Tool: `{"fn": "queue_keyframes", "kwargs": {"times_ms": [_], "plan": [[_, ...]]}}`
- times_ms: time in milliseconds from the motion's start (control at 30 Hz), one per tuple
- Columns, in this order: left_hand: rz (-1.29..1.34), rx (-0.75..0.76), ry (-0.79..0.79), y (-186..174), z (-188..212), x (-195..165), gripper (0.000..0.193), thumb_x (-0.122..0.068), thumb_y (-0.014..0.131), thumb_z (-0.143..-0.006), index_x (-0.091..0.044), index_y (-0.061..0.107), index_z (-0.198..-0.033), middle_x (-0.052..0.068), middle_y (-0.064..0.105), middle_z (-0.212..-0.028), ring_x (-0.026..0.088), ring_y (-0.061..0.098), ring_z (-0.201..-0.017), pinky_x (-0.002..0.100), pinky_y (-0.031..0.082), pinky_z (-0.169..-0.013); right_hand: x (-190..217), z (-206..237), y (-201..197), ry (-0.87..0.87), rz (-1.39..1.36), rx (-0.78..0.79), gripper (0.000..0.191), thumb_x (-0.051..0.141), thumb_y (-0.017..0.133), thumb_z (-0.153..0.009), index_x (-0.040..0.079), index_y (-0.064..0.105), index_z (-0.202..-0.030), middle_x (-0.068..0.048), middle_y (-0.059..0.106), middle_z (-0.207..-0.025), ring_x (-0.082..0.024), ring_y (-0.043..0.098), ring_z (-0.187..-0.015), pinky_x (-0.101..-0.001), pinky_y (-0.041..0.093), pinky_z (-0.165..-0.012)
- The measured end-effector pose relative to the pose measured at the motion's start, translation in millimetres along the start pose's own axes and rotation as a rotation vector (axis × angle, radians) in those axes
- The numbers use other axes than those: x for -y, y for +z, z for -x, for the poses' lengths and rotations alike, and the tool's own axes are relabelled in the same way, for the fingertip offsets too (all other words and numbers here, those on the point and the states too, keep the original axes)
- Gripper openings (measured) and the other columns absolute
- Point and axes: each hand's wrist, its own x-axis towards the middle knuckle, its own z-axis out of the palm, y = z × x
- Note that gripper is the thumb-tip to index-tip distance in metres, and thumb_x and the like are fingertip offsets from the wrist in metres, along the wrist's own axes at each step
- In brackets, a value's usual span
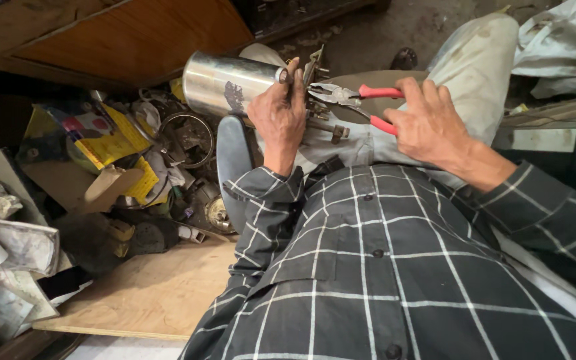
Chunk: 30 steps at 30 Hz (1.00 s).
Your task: The person sits on the floor and uses pliers and a wrench to adjust and tighten components on a cylindrical metal appliance. They rotate the device, manipulate small parts, and inspect the assembly throughout the clip.
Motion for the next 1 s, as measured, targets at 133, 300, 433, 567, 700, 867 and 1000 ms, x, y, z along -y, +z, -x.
{"fn": "queue_keyframes", "kwargs": {"times_ms": [133, 300, 433, 567, 700, 867, 1000], "plan": [[-0.036, 0.016, 0.001, 0.5, 0.9, 2.4, 0.018, -0.022, 0.072, -0.101, -0.019, 0.077, -0.119, 0.007, 0.058, -0.058, 0.017, 0.046, -0.044, 0.036, 0.036, -0.050, -4.1, 0.3, 0.6, 0.025, -0.136, 0.052, 0.029, 0.011, 0.062, -0.081, 0.011, 0.081, -0.103, -0.025, 0.056, -0.127, -0.040, 0.057, -0.100, -0.0485, 0.047, -0.084], [-0.018, 0.051, -0.003, -1.0, 3.1, 3.5, 0.020, -0.022, 0.070, -0.103, -0.018, 0.076, -0.121, 0.008, 0.060, -0.062, 0.019, 0.046, -0.045, 0.037, 0.037, -0.050, -10.9, -6.6, 2.6, 0.091, -0.318, 0.282, 0.028, 0.007, 0.065, -0.078, 0.012, 0.081, -0.100, -0.023, 0.053, -0.112, -0.039, 0.060, -0.096, -0.0470, 0.050, -0.086], [-0.065, -0.006, 0.003, 2.8, -1.4, -0.3, 0.018, -0.025, 0.071, -0.101, -0.019, 0.077, -0.116, 0.009, 0.059, -0.061, 0.023, 0.052, -0.048, 0.038, 0.039, -0.051, -8.3, -7.3, 6.7, 0.109, -0.391, 0.216, 0.030, 0.009, 0.067, -0.081, 0.011, 0.079, -0.108, -0.021, 0.053, -0.106, -0.039, 0.059, -0.095, -0.0472, 0.049, -0.084], [-0.074, -0.019, -0.010, 7.1, -10.5, -5.1, 0.010, -0.026, 0.072, -0.100, -0.017, 0.077, -0.099, 0.010, 0.060, -0.062, 0.026, 0.052, -0.048, 0.039, 0.039, -0.051, -1.2, -3.8, 7.8, 0.133, -0.343, 0.101, 0.029, 0.011, 0.070, -0.076, 0.007, 0.076, -0.105, -0.022, 0.056, -0.118, -0.039, 0.059, -0.102, -0.0467, 0.048, -0.089], [-0.091, 0.017, -0.048, 4.4, -13.9, -5.9, 0.016, -0.025, 0.071, -0.097, -0.013, 0.080, -0.104, 0.012, 0.056, -0.054, 0.027, 0.052, -0.043, 0.041, 0.038, -0.048, 8.9, -0.6, 5.6, 0.150, -0.251, -0.058, 0.025, 0.012, 0.071, -0.087, 0.009, 0.075, -0.111, -0.019, 0.058, -0.131, -0.037, 0.058, -0.110, -0.0476, 0.046, -0.096], [-0.078, 0.003, -0.054, 6.7, -17.2, -4.5, 0.017, -0.026, 0.069, -0.099, -0.014, 0.078, -0.106, 0.012, 0.061, -0.060, 0.028, 0.058, -0.049, 0.040, 0.041, -0.050, 13.0, -0.5, 0.0, 0.096, 0.020, -0.178, 0.024, 0.015, 0.069, -0.087, 0.013, 0.075, -0.109, -0.018, 0.054, -0.137, -0.036, 0.052, -0.114, -0.0482, 0.041, -0.096], [-0.143, 0.059, -0.092, 10.6, -20.6, -3.2, 0.017, -0.030, 0.070, -0.102, -0.016, 0.078, -0.097, 0.014, 0.063, -0.063, 0.031, 0.060, -0.054, 0.042, 0.042, -0.054, 10.7, -3.2, -1.7, 0.058, 0.163, -0.246, 0.013, 0.020, 0.066, -0.099, 0.016, 0.074, -0.108, -0.014, 0.051, -0.133, -0.033, 0.052, -0.114, -0.0461, 0.039, -0.095]]}}
